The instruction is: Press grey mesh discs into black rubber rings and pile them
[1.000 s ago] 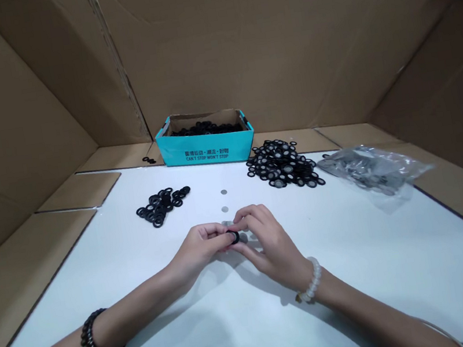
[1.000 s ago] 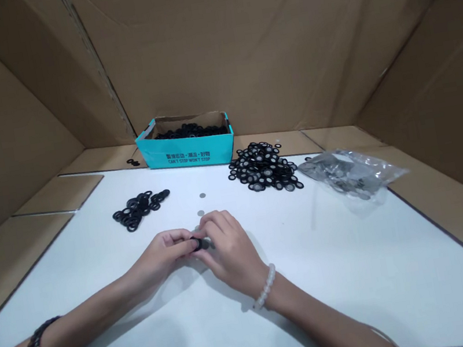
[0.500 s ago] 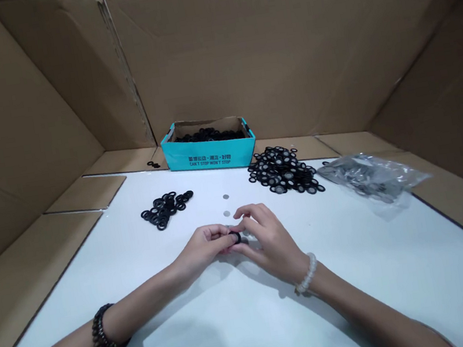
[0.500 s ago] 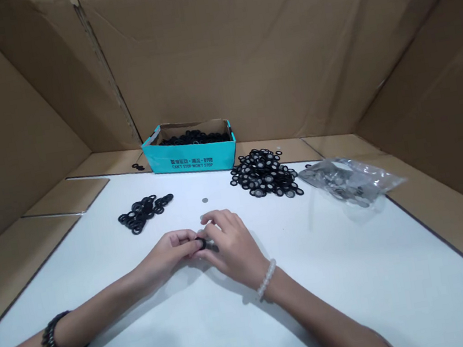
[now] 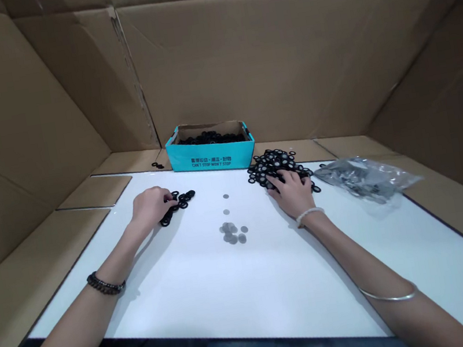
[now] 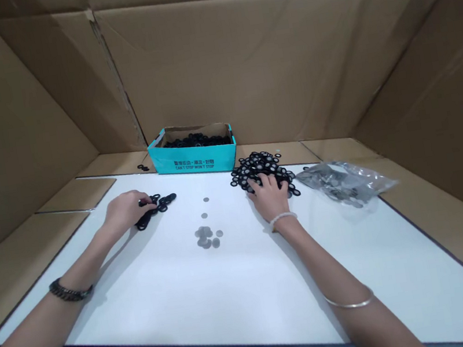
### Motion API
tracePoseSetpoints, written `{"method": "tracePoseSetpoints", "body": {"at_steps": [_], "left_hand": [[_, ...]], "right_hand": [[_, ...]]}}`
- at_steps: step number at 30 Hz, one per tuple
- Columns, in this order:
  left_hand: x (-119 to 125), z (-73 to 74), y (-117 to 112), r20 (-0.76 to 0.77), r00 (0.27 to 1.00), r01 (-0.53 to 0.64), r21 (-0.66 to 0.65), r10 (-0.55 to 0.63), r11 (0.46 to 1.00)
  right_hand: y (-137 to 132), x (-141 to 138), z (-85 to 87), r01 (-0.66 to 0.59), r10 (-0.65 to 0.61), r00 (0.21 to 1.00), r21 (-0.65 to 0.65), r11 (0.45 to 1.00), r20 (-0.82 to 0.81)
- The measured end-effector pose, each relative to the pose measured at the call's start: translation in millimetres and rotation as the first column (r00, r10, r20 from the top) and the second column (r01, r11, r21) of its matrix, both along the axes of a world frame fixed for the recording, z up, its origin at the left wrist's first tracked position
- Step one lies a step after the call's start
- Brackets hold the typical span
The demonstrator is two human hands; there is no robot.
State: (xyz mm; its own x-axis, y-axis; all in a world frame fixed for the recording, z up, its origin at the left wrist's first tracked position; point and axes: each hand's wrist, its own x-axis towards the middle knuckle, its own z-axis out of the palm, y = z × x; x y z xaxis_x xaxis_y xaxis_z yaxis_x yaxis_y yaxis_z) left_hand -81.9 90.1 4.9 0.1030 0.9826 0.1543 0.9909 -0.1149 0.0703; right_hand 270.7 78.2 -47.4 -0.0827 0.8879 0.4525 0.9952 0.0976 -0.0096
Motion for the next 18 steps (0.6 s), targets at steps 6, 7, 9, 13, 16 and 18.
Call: {"method": "tracePoseSetpoints", "body": {"at_steps": [6, 7, 9, 13, 16, 18], "left_hand": [[0, -0.4, 1, 0.064, 0.997, -0.046, 0.009, 0.045, 0.999], [0, 0.8, 1, 0.085, 0.995, -0.056, 0.006, 0.056, 0.998], [-2, 3.3, 1, 0.141, 0.987, -0.075, -0.005, 0.075, 0.997], [-1, 4.9, 0, 0.267, 0.962, -0.067, 0.038, 0.054, 0.997], [8, 2.0, -3, 0.427, 0.903, 0.002, 0.097, -0.043, 0.995], [17, -1.5, -6, 0.546, 0.831, 0.065, 0.089, -0.103, 0.994]], "right_hand": [[-27, -42, 14.1, -0.316, 0.306, 0.941, -0.052, 0.947, -0.146], [-32, -49, 15.4, -0.399, 0.375, 0.905, -0.093, 0.912, -0.199], [-40, -62, 16.2, -0.526, 0.468, 0.832, -0.156, 0.836, -0.298], [-49, -75, 13.8, -0.587, 0.476, 0.780, -0.211, 0.782, -0.406], [-48, -78, 10.4, -0.600, 0.466, 0.761, -0.217, 0.770, -0.450], [-46, -79, 8.3, -0.605, 0.445, 0.739, -0.207, 0.769, -0.505]]}}
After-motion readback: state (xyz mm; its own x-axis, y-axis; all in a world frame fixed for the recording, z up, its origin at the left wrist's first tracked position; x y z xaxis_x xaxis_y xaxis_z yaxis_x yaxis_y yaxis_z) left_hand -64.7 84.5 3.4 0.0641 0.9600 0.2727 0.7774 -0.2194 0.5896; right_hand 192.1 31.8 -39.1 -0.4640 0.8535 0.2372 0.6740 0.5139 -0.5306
